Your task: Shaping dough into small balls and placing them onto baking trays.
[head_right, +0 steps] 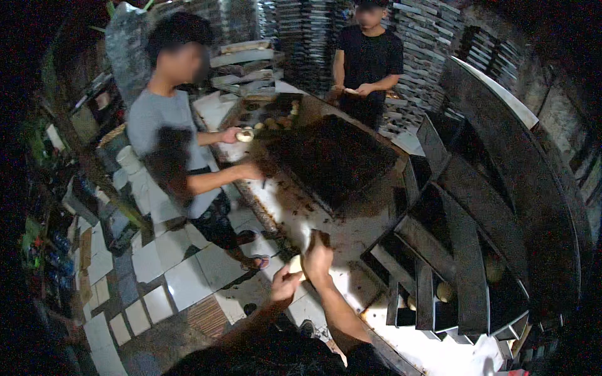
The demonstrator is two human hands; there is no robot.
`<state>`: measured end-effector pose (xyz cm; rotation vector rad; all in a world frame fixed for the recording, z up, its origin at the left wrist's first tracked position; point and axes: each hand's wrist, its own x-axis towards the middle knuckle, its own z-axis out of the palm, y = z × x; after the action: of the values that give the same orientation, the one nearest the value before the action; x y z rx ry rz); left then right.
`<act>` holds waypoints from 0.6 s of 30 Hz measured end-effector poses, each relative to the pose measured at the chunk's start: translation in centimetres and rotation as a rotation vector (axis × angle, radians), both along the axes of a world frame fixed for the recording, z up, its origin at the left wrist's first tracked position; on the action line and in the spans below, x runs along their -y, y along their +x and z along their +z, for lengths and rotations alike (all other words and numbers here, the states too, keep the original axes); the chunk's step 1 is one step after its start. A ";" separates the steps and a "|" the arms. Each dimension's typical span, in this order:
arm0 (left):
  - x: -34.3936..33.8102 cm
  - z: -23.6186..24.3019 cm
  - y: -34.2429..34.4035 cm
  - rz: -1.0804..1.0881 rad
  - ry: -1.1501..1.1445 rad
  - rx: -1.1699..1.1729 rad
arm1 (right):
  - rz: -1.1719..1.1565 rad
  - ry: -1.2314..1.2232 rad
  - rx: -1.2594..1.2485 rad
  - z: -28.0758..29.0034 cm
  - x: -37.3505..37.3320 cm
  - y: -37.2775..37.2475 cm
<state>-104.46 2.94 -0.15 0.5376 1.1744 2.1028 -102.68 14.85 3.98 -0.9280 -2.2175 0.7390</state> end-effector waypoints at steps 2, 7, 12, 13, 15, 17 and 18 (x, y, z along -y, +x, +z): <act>-1.8 0.5 -0.3 -0.186 -0.094 0.371 | 0.011 0.475 -0.200 0.2 -3.4 -1.4; -2.2 6.2 -7.0 -0.412 0.044 0.584 | -0.451 0.158 -0.154 -3.3 -20.0 -8.6; -2.3 6.1 -14.5 -0.367 -0.100 0.484 | -0.217 0.307 0.767 -1.3 -21.3 -11.0; -2.5 4.8 -15.3 -0.379 -0.034 0.538 | -0.164 0.394 0.795 -1.2 -20.5 -10.6; -3.4 6.2 -16.9 -0.441 -0.122 0.484 | -0.158 0.301 0.731 0.8 -19.8 -8.0; -4.7 2.8 -17.7 -0.351 0.122 0.206 | -0.075 -0.030 0.356 3.3 -17.7 -6.5; -5.9 4.6 -18.5 -0.356 0.004 0.686 | -0.030 -0.284 0.069 3.8 -15.7 -5.2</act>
<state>-122.92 8.81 4.46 0.0001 0.6231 1.7588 -107.86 30.53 7.76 -1.1353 -2.1883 1.0407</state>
